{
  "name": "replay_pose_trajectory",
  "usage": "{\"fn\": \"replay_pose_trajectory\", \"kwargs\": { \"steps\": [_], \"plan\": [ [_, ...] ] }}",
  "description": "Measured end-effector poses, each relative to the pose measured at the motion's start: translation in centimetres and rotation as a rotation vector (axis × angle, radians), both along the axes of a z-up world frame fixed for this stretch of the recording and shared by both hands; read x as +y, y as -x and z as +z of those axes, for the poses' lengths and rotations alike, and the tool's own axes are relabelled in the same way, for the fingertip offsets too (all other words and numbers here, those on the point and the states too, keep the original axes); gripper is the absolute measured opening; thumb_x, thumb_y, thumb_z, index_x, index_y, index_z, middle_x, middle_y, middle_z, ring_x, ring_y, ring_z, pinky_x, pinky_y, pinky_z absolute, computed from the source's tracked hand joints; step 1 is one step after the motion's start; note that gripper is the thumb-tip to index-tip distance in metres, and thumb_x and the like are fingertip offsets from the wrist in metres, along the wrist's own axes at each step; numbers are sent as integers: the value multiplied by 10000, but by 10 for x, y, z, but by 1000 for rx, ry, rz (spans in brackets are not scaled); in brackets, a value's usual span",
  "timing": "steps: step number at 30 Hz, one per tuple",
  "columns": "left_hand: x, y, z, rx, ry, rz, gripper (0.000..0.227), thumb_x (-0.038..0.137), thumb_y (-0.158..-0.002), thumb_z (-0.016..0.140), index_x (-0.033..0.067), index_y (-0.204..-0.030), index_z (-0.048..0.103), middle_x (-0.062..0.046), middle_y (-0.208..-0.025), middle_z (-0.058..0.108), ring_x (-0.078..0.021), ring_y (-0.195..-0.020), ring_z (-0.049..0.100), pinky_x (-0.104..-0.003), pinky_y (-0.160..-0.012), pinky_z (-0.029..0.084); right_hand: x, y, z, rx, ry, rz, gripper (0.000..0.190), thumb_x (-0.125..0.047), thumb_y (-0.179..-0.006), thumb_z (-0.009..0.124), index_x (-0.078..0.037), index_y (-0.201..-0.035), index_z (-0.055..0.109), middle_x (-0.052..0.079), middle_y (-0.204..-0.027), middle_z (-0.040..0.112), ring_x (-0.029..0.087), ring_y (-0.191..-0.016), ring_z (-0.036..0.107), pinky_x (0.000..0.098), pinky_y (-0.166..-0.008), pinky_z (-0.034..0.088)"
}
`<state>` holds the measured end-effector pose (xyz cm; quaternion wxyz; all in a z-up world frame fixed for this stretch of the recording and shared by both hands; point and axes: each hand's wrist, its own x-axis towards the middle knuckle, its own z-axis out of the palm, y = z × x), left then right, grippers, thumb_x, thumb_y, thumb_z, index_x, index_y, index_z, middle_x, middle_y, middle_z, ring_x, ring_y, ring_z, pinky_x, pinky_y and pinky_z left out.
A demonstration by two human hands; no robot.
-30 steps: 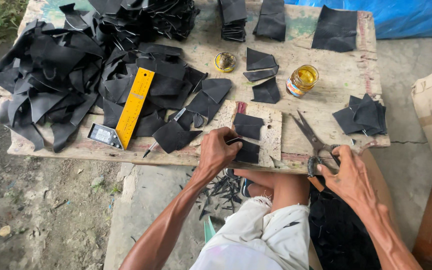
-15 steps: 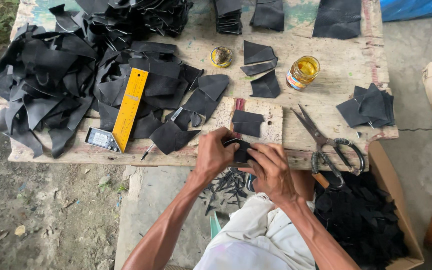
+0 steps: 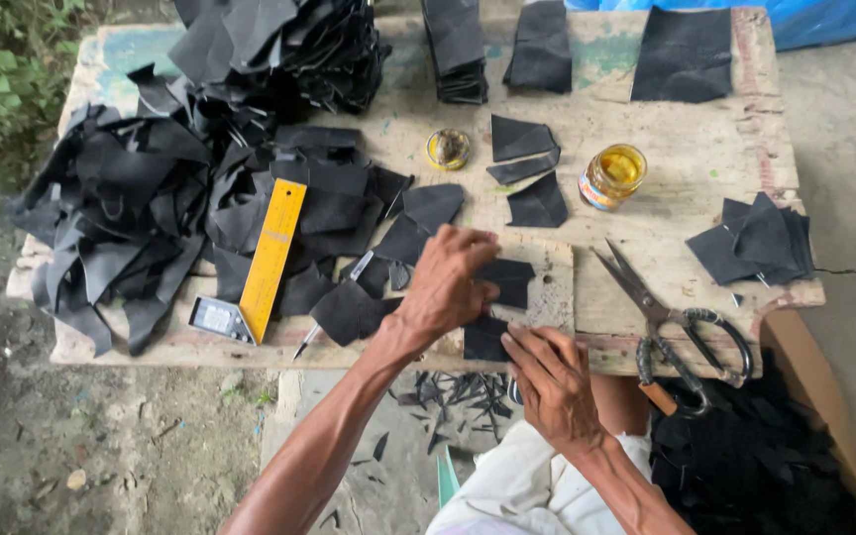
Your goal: The person applies glue to the edges of black leather pieces with their fingers, presses them together, and trims the excess material using shears on a wooden table.
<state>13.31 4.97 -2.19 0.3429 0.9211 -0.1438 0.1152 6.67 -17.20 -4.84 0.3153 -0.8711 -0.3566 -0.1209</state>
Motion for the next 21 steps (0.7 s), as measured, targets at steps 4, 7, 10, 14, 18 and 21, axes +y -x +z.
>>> {"fn": "replay_pose_trajectory", "kwargs": {
  "steps": [4, 7, 10, 14, 18, 21],
  "plan": [
    [-3, -4, -5, 96, -130, -77, 493, 155, -627, 865, 28, -1092, 759, -103, -1239, 656, -321, -1171, 528, -441, -1004, 418, -3, -2, -8, 13, -5, -19, 370, -113, -871, 724, -71, -1238, 716, 22, -1331, 663, 251, -1190, 582, 408, -973, 418],
    [1, -1, -9, 151, -154, -80, 411, 174, -677, 860, 33, -1051, 765, -89, -1236, 650, -299, -1197, 523, -433, -1009, 417, -4, -1, -12, 9, -10, -22, 385, -99, -863, 728, -75, -1247, 713, 26, -1348, 658, 260, -1193, 577, 407, -988, 427],
    [4, -4, -9, 181, -171, -103, 376, 159, -683, 844, 47, -1034, 773, -75, -1230, 649, -282, -1206, 529, -421, -996, 424, -2, -3, -12, 12, -12, -19, 397, -109, -859, 737, -85, -1254, 712, 18, -1354, 659, 255, -1189, 579, 402, -987, 434],
    [7, -7, -10, 163, -189, -135, 420, 151, -662, 842, 55, -1064, 772, -69, -1235, 644, -275, -1207, 529, -425, -976, 411, -3, -3, -13, -6, -10, -27, 406, -109, -856, 741, -99, -1261, 713, 12, -1357, 656, 258, -1188, 579, 408, -989, 435],
    [9, -8, -11, 118, -237, -175, 392, 121, -691, 828, 73, -1077, 778, -47, -1259, 646, -259, -1220, 528, -415, -972, 409, -3, -3, -14, -4, -24, -25, 411, -125, -859, 747, -103, -1268, 710, 9, -1359, 654, 259, -1188, 578, 406, -993, 434],
    [9, -8, -9, 143, -262, -172, 380, 124, -681, 831, 67, -1052, 775, -54, -1260, 639, -265, -1211, 517, -420, -964, 408, -3, -3, -14, -11, -15, -27, 413, -129, -855, 749, -107, -1266, 712, 4, -1360, 651, 261, -1184, 578, 408, -992, 431]
  ]
}}
